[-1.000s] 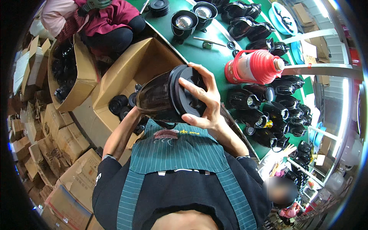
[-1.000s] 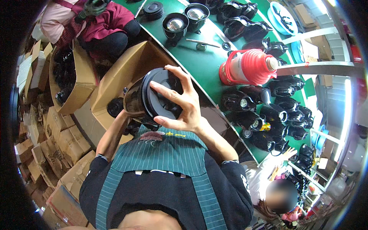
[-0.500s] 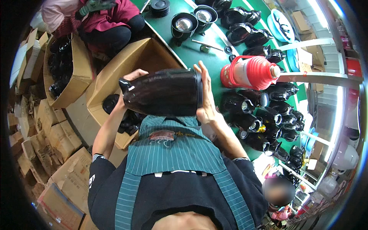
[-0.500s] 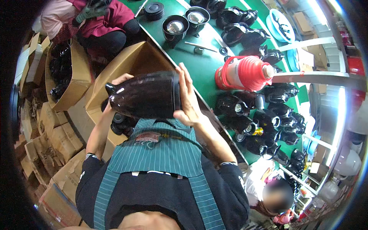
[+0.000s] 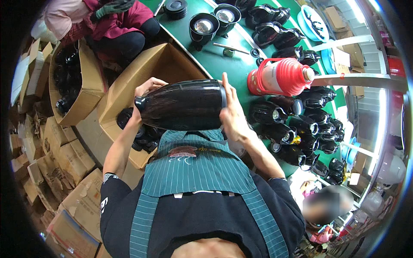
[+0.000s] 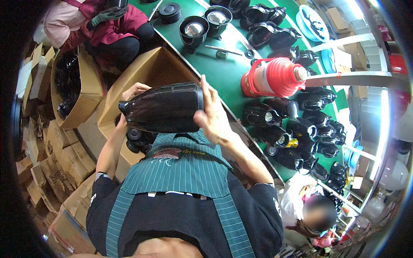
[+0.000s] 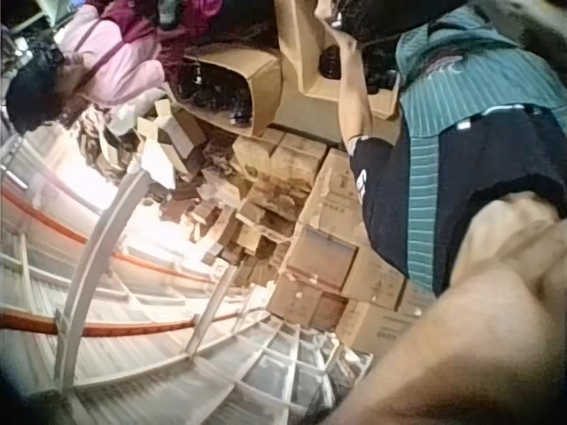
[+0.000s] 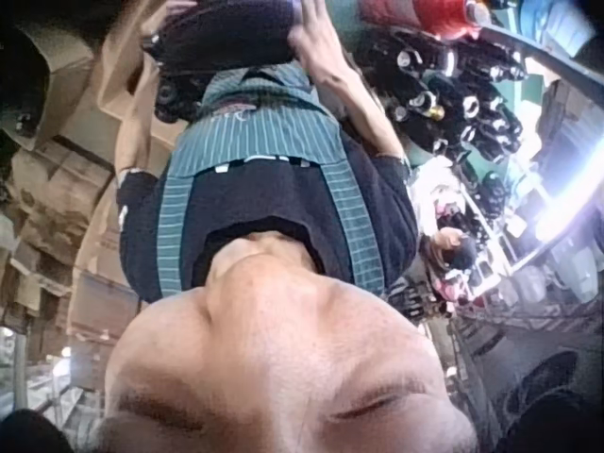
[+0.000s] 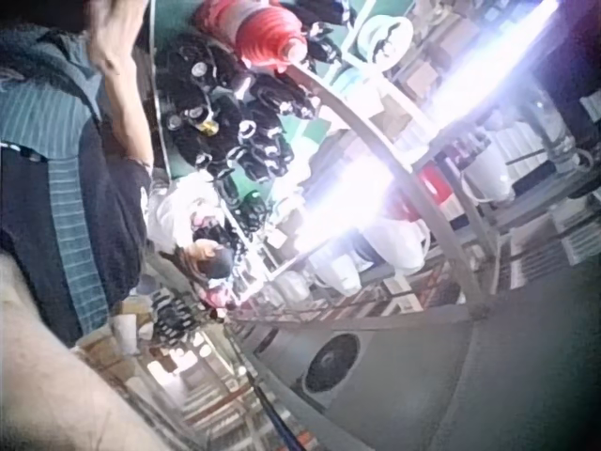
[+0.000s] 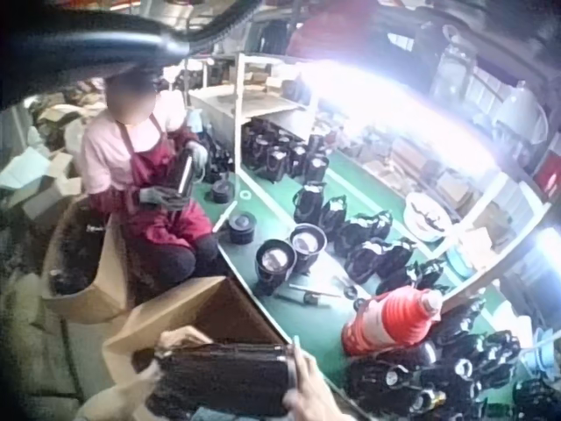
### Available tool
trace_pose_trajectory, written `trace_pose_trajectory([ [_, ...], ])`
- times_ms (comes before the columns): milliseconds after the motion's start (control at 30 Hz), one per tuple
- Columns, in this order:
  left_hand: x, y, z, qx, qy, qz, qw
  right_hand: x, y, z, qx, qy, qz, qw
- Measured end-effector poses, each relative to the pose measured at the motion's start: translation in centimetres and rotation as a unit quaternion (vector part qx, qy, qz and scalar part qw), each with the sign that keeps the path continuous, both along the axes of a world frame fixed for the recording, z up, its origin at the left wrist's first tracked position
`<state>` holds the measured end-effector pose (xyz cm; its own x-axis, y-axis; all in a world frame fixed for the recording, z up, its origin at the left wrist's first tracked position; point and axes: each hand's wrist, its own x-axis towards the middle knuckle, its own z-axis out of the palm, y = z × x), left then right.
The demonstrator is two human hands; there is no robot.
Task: The person assembles black kettles by attaching lids to bodies and placing them into a cardboard box. They repeatedly pick up kettle bodies and lids, align and press them together, then stack the finished units in the box.
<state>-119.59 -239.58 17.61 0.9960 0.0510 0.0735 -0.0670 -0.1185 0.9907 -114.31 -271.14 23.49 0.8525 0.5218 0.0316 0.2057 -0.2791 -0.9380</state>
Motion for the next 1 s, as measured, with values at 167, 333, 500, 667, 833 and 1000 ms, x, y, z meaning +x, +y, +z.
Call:
trace_pose_trajectory([
  [167,-0.2,-1.4,0.1,-0.049,0.014,-0.009,0.999,0.0,-0.4,-1.1,0.067,-0.153,-0.009,0.986],
  [333,1.6,-2.4,7.5,0.347,-0.370,-0.132,0.852,1.3,-0.7,-4.7,0.105,0.486,-0.096,0.862],
  [500,0.2,-0.9,1.8,0.027,-0.049,0.002,0.998,0.1,-0.7,0.7,-0.004,0.262,-0.039,0.964],
  [667,-1.4,-1.6,-3.3,-0.154,0.111,-0.027,0.981,0.5,-1.6,-0.3,-0.015,-0.312,0.060,0.948],
  [833,-0.9,-2.7,-0.7,-0.064,0.038,-0.018,0.997,-0.4,-1.1,-1.0,0.055,-0.183,-0.028,0.981],
  [1000,0.9,-3.0,5.1,0.216,-0.221,-0.041,0.950,-0.4,-0.2,-3.0,0.285,0.296,-0.066,0.909],
])
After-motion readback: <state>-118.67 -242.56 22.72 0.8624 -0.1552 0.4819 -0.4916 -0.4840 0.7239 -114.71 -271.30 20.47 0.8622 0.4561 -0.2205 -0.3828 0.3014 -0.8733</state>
